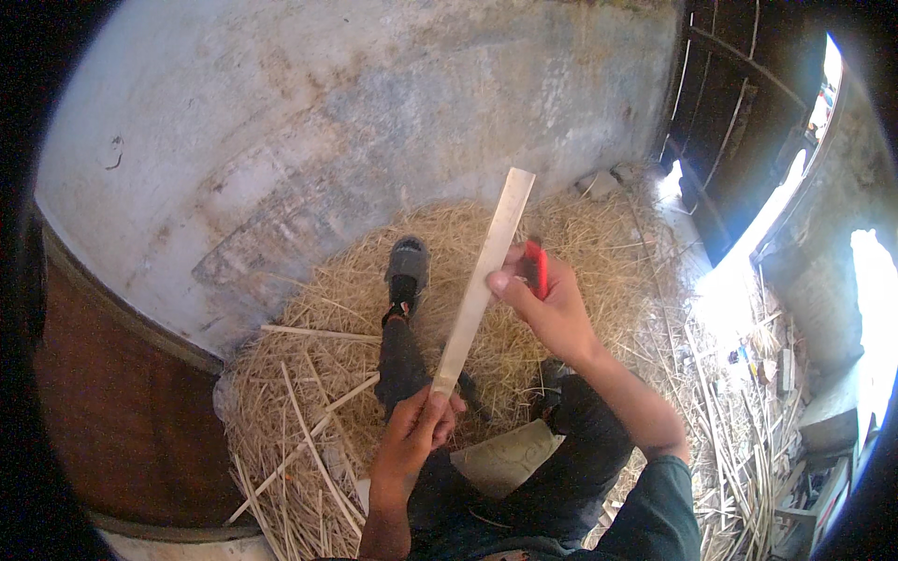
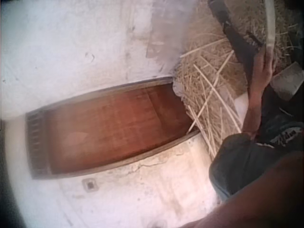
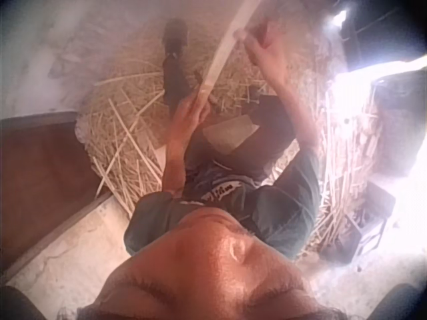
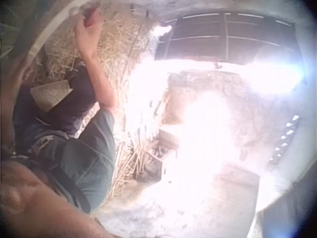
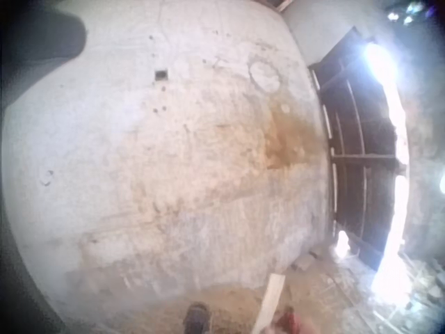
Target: The person sits on a hay-covered floor and uses a red utility knife to shave the surface of a long, thin bamboo strip. They hold the strip with their left hand and scrape along its length with the knife in their right hand, repeating the motion to smooth the material.
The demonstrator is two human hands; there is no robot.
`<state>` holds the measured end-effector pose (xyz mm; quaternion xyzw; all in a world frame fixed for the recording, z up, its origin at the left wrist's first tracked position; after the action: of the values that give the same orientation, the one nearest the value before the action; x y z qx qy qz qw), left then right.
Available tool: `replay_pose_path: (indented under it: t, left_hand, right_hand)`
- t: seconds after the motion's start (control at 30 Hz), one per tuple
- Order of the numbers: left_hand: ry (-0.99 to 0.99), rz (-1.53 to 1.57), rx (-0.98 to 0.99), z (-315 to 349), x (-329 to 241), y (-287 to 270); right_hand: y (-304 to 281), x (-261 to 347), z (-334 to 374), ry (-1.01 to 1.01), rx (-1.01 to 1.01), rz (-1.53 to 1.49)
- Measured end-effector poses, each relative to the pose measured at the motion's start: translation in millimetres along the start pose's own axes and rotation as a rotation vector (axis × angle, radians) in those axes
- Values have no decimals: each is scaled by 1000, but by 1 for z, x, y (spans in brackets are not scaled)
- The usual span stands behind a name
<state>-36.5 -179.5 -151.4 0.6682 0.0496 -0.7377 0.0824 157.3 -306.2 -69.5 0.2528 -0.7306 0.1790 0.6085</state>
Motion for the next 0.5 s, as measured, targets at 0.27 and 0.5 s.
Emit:
replay_pose_path:
  t: [0.27,0.5]
  left_hand:
    - [214,-229,-271,-1,-40,-8]
    - [230,-338,-320,8,-64,-2]
  right_hand:
    - [19,27,29,-571,107,585]
    - [51,38,57,-766,187,912]
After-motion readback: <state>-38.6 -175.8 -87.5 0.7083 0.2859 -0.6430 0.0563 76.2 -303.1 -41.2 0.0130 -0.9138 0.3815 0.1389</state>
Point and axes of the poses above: each hand's wrist, its own z-axis away from the middle knuckle, its own y-axis out of the palm, x = y × z, the point moved 8 cm from there along -z, towards the middle knuckle, and after that the axes turned 3 degrees about z, right-handed, at the moved point
